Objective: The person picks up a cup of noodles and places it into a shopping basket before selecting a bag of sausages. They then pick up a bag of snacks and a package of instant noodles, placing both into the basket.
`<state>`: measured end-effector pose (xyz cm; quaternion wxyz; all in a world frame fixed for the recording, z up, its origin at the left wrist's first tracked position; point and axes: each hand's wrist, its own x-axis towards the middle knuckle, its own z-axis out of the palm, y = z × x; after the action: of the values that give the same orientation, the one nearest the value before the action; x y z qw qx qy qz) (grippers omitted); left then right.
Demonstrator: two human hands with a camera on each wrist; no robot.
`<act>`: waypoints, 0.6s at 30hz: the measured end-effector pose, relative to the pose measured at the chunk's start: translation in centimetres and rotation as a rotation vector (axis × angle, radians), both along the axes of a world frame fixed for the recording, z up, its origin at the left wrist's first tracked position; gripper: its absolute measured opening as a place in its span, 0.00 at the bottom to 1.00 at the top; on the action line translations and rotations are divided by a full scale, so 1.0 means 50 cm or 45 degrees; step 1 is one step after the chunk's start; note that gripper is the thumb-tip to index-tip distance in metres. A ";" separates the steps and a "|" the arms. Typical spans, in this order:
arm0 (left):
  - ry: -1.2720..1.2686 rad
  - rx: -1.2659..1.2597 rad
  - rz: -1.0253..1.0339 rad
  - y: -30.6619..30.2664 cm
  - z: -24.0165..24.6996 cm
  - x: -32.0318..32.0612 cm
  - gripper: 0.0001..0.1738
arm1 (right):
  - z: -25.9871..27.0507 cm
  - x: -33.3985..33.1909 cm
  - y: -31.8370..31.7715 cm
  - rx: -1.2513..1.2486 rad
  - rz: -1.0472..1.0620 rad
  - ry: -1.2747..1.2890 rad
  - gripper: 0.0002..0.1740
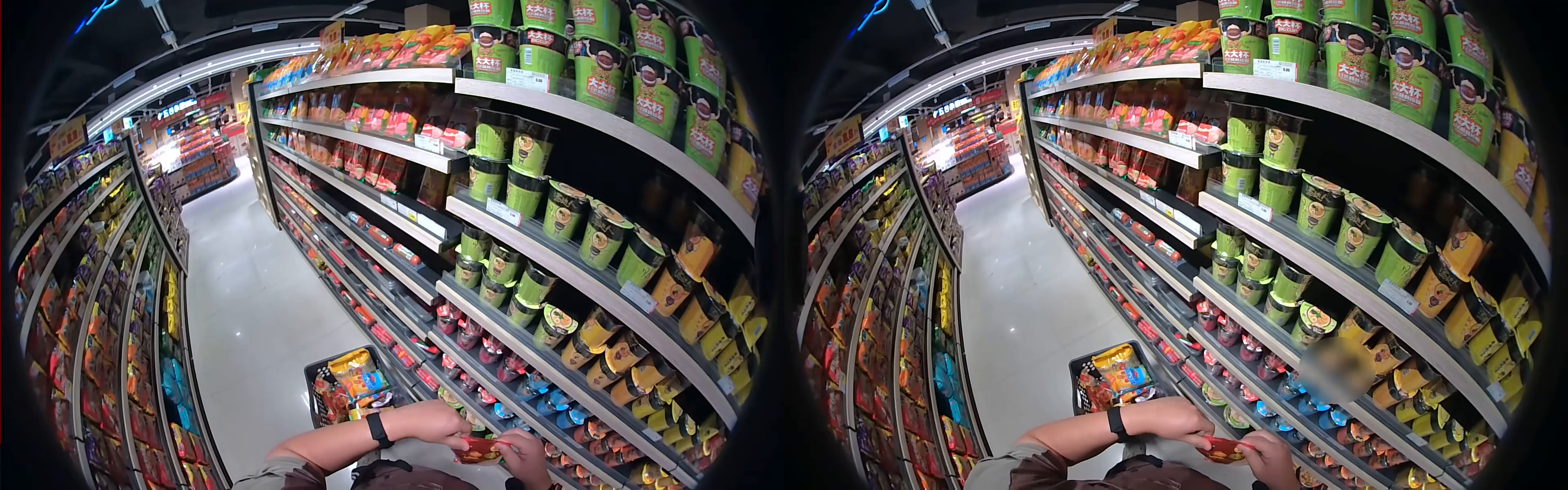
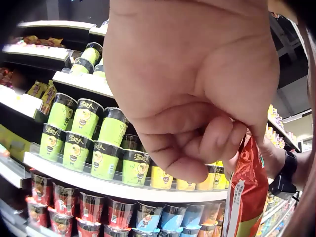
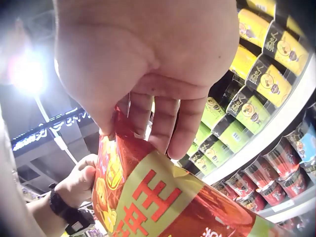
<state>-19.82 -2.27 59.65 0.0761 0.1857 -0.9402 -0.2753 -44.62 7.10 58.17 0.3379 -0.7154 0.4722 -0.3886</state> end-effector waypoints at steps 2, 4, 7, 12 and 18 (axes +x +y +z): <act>-0.044 0.053 -0.024 0.007 0.007 0.007 0.23 | 0.004 0.002 0.005 0.043 0.007 0.029 0.06; 0.000 0.058 -0.021 0.011 -0.001 0.018 0.23 | 0.007 0.004 0.011 0.088 -0.016 -0.036 0.06; -0.008 0.006 -0.012 0.016 -0.025 0.023 0.23 | 0.005 0.000 0.015 0.043 -0.007 -0.016 0.06; 0.025 -0.091 0.000 0.023 -0.023 0.026 0.23 | 0.003 -0.001 0.018 0.156 -0.024 0.045 0.07; 0.048 -0.180 -0.008 0.014 -0.007 0.049 0.21 | -0.028 0.020 -0.007 0.069 0.111 0.077 0.08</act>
<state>-17.39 -1.56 59.29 0.1061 0.1718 -0.9562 -0.2118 -43.61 6.74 56.79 0.3593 -0.7373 0.4609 -0.3390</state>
